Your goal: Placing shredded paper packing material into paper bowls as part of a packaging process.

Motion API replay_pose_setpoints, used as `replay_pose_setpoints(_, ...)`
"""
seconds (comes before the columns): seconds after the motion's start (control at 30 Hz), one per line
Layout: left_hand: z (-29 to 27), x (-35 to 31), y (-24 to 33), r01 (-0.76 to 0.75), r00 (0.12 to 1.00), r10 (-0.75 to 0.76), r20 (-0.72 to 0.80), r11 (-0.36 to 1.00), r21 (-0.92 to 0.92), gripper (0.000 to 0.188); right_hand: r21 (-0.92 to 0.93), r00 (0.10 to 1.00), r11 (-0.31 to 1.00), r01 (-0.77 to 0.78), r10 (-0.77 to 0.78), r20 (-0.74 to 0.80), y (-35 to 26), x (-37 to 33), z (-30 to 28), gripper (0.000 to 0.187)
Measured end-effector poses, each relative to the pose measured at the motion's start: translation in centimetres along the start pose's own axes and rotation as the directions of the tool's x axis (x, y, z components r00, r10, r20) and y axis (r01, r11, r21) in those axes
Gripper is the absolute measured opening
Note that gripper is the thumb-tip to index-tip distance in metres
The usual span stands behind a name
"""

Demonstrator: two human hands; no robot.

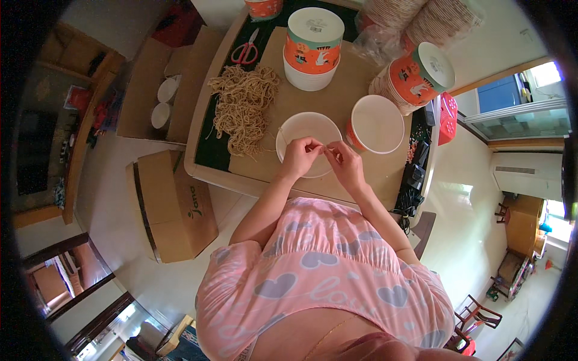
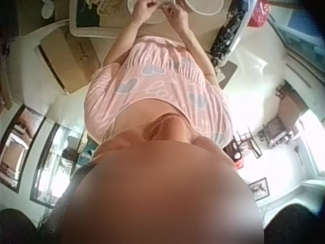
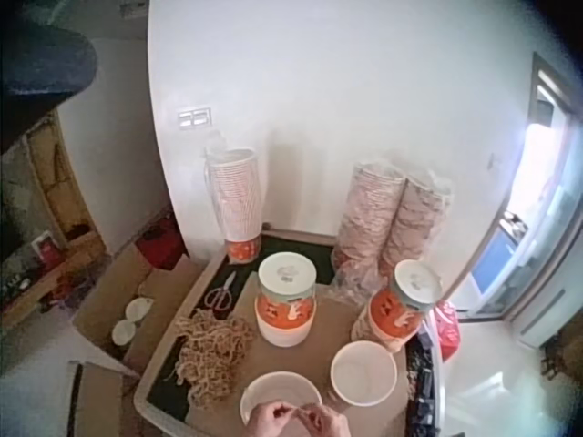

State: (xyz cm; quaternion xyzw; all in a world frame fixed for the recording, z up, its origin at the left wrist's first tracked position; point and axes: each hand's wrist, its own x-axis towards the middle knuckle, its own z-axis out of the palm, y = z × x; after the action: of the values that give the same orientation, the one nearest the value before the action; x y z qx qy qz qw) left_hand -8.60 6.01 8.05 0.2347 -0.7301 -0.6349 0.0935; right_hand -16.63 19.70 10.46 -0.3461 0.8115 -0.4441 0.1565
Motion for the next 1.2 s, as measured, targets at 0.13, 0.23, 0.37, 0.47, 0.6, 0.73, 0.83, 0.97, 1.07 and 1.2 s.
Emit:
replay_pose_setpoints(0.13,0.0,0.0,0.1,-0.012,1.000,0.012,-0.002,1.000,0.009,0.010,0.072,0.997,0.994,0.076,-0.073,-0.039,0.2,0.0,0.2,0.008)
replay_pose_setpoints(0.23,0.0,0.0,0.1,0.000,1.000,0.000,-0.015,1.000,-0.003,0.011,0.048,0.995,0.994,0.097,-0.094,-0.043,0.3,0.0,0.2,0.007)
replay_pose_setpoints(0.37,0.0,0.1,-0.2,-0.004,1.000,0.004,-0.019,1.000,-0.002,0.012,0.023,1.000,0.999,0.029,-0.029,-0.007,0.0,-0.1,0.1,0.007)
replay_pose_setpoints(0.47,0.1,0.1,-0.4,-0.005,1.000,0.004,-0.028,1.000,-0.018,0.014,-0.032,0.996,0.996,-0.086,0.087,0.009,0.3,-0.1,0.2,0.009)
replay_pose_setpoints(0.6,0.2,0.2,-0.2,0.021,1.000,-0.021,-0.023,0.999,-0.039,0.014,0.053,0.993,0.995,0.089,-0.085,-0.080,0.7,-0.2,0.6,0.009)
replay_pose_setpoints(0.73,0.2,0.3,-0.4,-0.007,1.000,0.007,-0.025,1.000,-0.018,0.014,-0.026,0.996,0.997,0.067,-0.069,-0.053,0.3,-0.3,0.3,0.008)
replay_pose_setpoints(0.83,0.2,0.3,-0.5,-0.005,1.000,0.004,-0.021,1.000,-0.013,0.014,-0.060,0.995,0.996,0.072,-0.076,-0.072,0.5,-0.3,0.4,0.009)
replay_pose_setpoints(0.97,0.6,0.1,0.0,-0.003,1.000,0.004,-0.023,1.000,0.024,0.013,-0.068,0.994,0.995,0.075,-0.080,-0.076,0.9,-0.3,0.5,0.008)
replay_pose_setpoints(1.07,1.0,-0.3,-0.4,-0.054,0.998,0.054,-0.037,0.999,0.005,0.013,-0.070,0.984,0.989,0.128,-0.135,-0.117,1.5,-0.2,0.9,0.007)
replay_pose_setpoints(1.2,1.0,-0.3,0.1,0.001,0.999,-0.004,-0.037,0.997,-0.078,0.014,-0.022,0.988,0.992,0.121,-0.123,-0.095,1.8,0.3,0.6,0.007)
